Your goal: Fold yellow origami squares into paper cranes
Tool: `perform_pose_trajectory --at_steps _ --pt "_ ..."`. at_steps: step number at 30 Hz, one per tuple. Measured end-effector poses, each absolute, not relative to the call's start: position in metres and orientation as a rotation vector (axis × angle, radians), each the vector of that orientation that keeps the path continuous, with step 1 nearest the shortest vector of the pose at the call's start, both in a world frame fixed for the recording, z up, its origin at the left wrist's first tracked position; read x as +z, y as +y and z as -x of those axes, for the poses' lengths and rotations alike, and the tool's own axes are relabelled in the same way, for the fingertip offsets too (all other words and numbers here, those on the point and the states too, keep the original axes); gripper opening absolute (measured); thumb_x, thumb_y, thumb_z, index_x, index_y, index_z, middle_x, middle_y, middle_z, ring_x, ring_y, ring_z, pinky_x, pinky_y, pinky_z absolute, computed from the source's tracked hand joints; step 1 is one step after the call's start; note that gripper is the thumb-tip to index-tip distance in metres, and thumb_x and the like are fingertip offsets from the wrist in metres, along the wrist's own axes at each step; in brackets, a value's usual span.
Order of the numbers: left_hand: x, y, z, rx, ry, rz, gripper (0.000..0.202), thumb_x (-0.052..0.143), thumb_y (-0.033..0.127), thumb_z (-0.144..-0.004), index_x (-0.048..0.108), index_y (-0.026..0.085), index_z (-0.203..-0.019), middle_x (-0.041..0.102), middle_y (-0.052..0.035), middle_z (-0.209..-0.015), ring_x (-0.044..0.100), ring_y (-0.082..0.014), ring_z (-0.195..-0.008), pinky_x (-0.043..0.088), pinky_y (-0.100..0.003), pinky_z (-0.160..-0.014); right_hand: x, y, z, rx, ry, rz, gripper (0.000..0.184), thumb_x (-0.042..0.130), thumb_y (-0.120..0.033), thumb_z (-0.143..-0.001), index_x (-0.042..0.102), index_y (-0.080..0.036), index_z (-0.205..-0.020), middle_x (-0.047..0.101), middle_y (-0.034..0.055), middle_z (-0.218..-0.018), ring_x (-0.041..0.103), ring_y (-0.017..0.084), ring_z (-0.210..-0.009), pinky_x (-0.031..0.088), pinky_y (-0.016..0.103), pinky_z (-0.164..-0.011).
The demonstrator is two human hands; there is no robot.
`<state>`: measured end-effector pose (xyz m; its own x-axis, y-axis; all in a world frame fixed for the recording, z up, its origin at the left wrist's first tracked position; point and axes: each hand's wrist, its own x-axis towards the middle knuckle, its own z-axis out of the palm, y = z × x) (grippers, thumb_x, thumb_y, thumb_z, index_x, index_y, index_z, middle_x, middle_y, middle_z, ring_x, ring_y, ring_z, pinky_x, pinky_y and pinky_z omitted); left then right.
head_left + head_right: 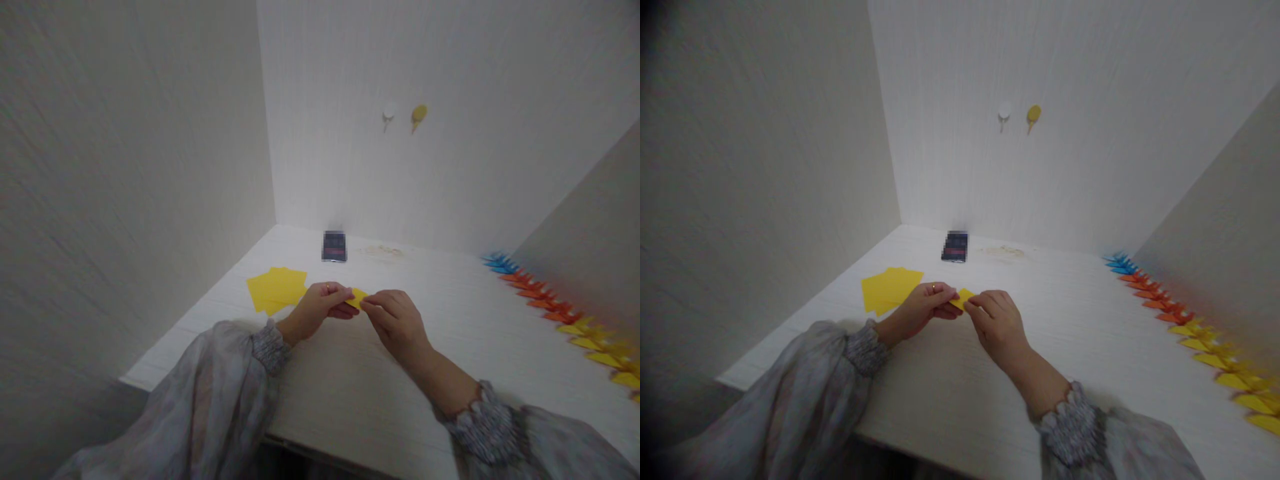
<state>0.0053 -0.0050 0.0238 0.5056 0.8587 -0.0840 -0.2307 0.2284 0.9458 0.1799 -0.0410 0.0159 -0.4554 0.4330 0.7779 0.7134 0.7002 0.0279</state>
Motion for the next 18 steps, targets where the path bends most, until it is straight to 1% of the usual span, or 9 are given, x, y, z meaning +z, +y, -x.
perform_pose_trajectory --at_steps 3,6,11,15,18 --pt "0.0219 -0.0042 -0.0044 0.758 0.674 -1.033 0.033 0.067 0.023 -0.063 0.051 0.013 -0.091 0.065 -0.0054 -0.075 0.064 -0.0137 -0.061 0.049 -0.025 -0.06 0.0169 -0.0407 -0.1797 -0.483 -2.154 0.782 0.017 0.049 -0.01 -0.078 0.062 -0.019 -0.085 0.066 0.0058 -0.08 0.055 0.018 -0.077 0.043 0.033 -0.068" --pt "0.0211 -0.0039 -0.0036 0.731 0.671 -1.015 0.039 0.066 0.016 -0.062 0.048 0.014 -0.096 0.064 -0.0057 -0.076 0.064 -0.0143 -0.06 0.049 -0.024 -0.058 0.0157 -0.0405 -0.179 -0.407 -2.162 0.757 0.019 0.048 -0.009 -0.079 0.061 -0.021 -0.086 0.065 0.0054 -0.081 0.055 0.017 -0.078 0.045 0.034 -0.069" --pt "0.0227 -0.0038 -0.0039 0.762 0.732 -1.029 0.044 0.063 0.015 -0.062 0.043 0.014 -0.101 0.064 -0.0075 -0.078 0.064 -0.0156 -0.058 0.05 -0.024 -0.055 0.0139 -0.0389 -0.1787 -0.111 -2.064 0.769 0.018 0.051 -0.01 -0.077 0.06 -0.023 -0.085 0.061 0.0053 -0.088 0.054 0.018 -0.085 0.046 0.037 -0.073" --pt "0.0248 -0.0048 -0.0048 0.808 0.756 -1.045 0.051 0.063 0.012 -0.063 0.039 0.015 -0.107 0.064 -0.0076 -0.08 0.064 -0.0162 -0.059 0.049 -0.024 -0.054 0.0128 -0.037 -0.1799 0.102 -1.962 0.86 0.011 0.059 -0.017 -0.074 0.062 -0.025 -0.08 0.058 0.005 -0.099 0.05 0.02 -0.096 0.042 0.041 -0.081" --pt "0.0253 -0.0056 -0.005 0.823 0.748 -1.045 0.054 0.064 0.012 -0.062 0.037 0.016 -0.109 0.065 -0.0083 -0.083 0.065 -0.0168 -0.06 0.05 -0.025 -0.055 0.0093 -0.0345 -0.1812 0.264 -1.864 0.948 0.005 0.061 -0.022 -0.072 0.064 -0.026 -0.076 0.055 0.005 -0.105 0.048 0.021 -0.1 0.04 0.042 -0.085"
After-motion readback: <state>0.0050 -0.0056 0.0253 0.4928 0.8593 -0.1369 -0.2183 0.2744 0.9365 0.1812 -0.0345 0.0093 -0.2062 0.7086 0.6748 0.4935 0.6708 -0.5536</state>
